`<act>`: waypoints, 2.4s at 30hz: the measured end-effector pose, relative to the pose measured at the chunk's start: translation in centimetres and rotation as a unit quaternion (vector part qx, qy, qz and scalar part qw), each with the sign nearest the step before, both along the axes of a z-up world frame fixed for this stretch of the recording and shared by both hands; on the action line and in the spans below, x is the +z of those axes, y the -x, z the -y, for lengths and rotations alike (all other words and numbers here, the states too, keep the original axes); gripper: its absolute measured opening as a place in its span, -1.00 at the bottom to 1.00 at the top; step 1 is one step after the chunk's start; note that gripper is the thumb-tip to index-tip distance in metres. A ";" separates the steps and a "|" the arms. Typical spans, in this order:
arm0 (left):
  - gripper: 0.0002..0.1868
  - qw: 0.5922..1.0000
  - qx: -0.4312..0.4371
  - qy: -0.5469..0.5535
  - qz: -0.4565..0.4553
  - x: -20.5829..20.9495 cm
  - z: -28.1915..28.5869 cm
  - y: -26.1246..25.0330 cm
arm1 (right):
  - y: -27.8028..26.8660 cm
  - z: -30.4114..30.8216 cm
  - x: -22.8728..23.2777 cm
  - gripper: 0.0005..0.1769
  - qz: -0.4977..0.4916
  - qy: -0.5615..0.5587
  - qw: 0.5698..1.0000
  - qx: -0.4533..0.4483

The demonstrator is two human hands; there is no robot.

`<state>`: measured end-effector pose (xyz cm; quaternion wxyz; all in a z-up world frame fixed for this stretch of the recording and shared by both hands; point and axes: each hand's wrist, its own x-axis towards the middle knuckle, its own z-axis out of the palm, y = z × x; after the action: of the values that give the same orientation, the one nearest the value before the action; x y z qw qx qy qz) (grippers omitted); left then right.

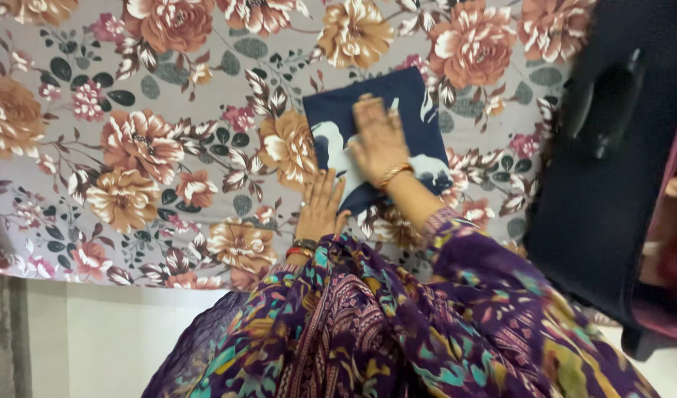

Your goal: The person folds a dark blue t-shirt and places it into an open suitcase. They then fold a colorful patterned fabric and a red garment on the bed, placing each item into the suitcase after folding.

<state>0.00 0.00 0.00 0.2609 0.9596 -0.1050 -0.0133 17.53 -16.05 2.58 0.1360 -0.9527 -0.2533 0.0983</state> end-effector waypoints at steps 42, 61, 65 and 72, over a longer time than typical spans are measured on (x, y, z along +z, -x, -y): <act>-0.18 0.994 0.086 -0.055 -0.035 3.4 0.9 -0.9 | 0.5 5.7 1.4 0.05 -0.029 0.044 0.998 -0.015; -0.17 0.994 0.081 -0.055 -0.038 3.0 0.8 -1.2 | -7.1 5.9 1.5 0.02 -0.040 0.064 0.992 -0.101; -0.16 0.994 0.089 -0.059 -0.034 3.3 0.7 -1.5 | -7.5 6.9 0.6 0.02 0.008 0.044 0.978 -0.204; -0.15 0.994 0.087 -0.059 -0.032 4.5 0.8 -1.9 | -4.7 -1.8 0.5 0.05 0.000 0.055 0.994 0.093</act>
<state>1.87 -0.79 4.55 0.2076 0.9777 -0.0113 -0.0277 22.18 -14.23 3.04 0.0739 -0.9309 -0.3355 0.1243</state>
